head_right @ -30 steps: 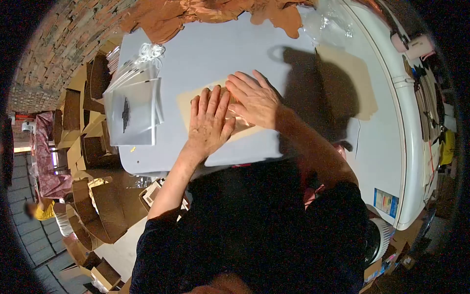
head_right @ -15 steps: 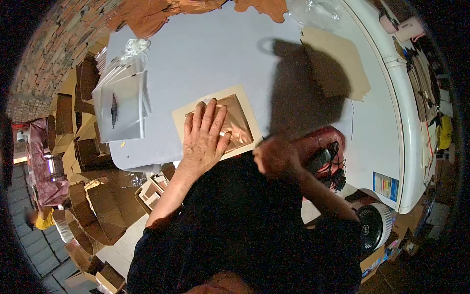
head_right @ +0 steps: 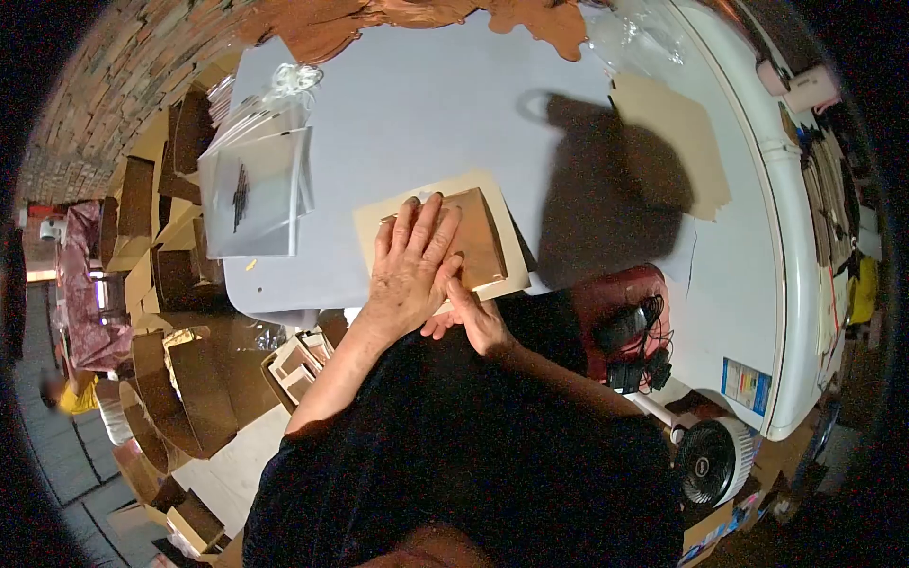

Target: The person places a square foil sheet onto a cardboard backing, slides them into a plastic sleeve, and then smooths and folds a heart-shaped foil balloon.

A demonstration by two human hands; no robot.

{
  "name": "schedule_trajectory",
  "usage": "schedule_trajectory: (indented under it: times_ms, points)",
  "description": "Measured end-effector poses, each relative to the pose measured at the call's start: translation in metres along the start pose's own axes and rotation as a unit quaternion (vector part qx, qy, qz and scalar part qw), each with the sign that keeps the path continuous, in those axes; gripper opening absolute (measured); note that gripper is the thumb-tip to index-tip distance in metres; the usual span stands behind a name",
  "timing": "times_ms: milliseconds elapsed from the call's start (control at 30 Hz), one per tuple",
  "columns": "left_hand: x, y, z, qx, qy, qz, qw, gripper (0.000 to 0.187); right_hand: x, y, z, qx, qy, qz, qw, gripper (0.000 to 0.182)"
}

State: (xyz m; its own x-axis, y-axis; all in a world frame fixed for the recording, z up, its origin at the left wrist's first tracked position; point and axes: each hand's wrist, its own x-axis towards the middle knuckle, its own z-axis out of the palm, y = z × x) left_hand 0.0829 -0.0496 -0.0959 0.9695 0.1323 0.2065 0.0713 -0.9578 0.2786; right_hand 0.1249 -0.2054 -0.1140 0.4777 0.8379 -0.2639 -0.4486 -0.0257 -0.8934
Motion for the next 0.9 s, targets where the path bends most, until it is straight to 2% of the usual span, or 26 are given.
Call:
schedule_trajectory:
  times_ms: [33,167,200,300,400,433,500,533,600,667,733,833,900]
  points:
    - [0.0,-0.001,0.004,-0.002,0.004,-0.001,1.0,0.062,0.002,0.004,0.0,0.015,0.011,-0.011,1.0,0.054]
    - [-0.002,0.0,0.004,-0.011,-0.001,-0.026,1.0,0.062,0.009,0.004,0.004,0.044,0.066,0.059,0.995,0.062]
    - [-0.002,0.0,0.005,-0.014,0.001,-0.031,0.999,0.062,0.008,0.004,0.007,0.026,0.079,0.041,0.996,0.065]
    - [-0.004,-0.003,0.007,-0.037,0.005,-0.023,0.999,0.063,0.006,0.005,0.005,0.041,0.054,0.052,0.996,0.066]
    - [-0.001,-0.017,-0.014,-0.162,0.048,-0.046,0.984,0.064,0.007,0.004,0.003,0.058,0.047,0.048,0.996,0.062]
    - [0.004,-0.026,-0.032,-0.104,0.107,-0.054,0.987,0.063,0.005,0.001,0.003,0.06,0.055,0.054,0.995,0.061]
    - [0.01,-0.067,-0.062,-0.113,0.212,-0.103,0.965,0.059,0.001,-0.002,0.002,0.066,0.074,0.067,0.993,0.059]
    - [0.008,-0.081,-0.083,-0.063,0.251,-0.143,0.955,0.051,-0.002,-0.003,0.0,0.063,0.069,0.066,0.993,0.058]
    - [-0.002,-0.138,-0.08,0.107,0.317,-0.215,0.917,0.046,-0.004,-0.005,-0.005,0.055,0.061,0.064,0.995,0.058]
    - [-0.018,-0.186,-0.072,0.087,0.283,-0.28,0.913,0.043,-0.007,-0.014,-0.005,0.03,0.054,0.068,0.996,0.06]
    - [-0.022,-0.199,-0.067,0.067,0.254,-0.311,0.913,0.044,-0.007,-0.012,-0.013,0.018,0.036,0.067,0.997,0.062]
    - [-0.024,-0.206,-0.059,0.053,0.275,-0.278,0.919,0.042,-0.008,-0.018,-0.012,0.008,0.023,0.068,0.997,0.063]
    - [-0.024,-0.206,-0.058,0.047,0.288,-0.267,0.918,0.033,-0.005,-0.02,-0.012,0.002,0.014,0.058,0.998,0.063]
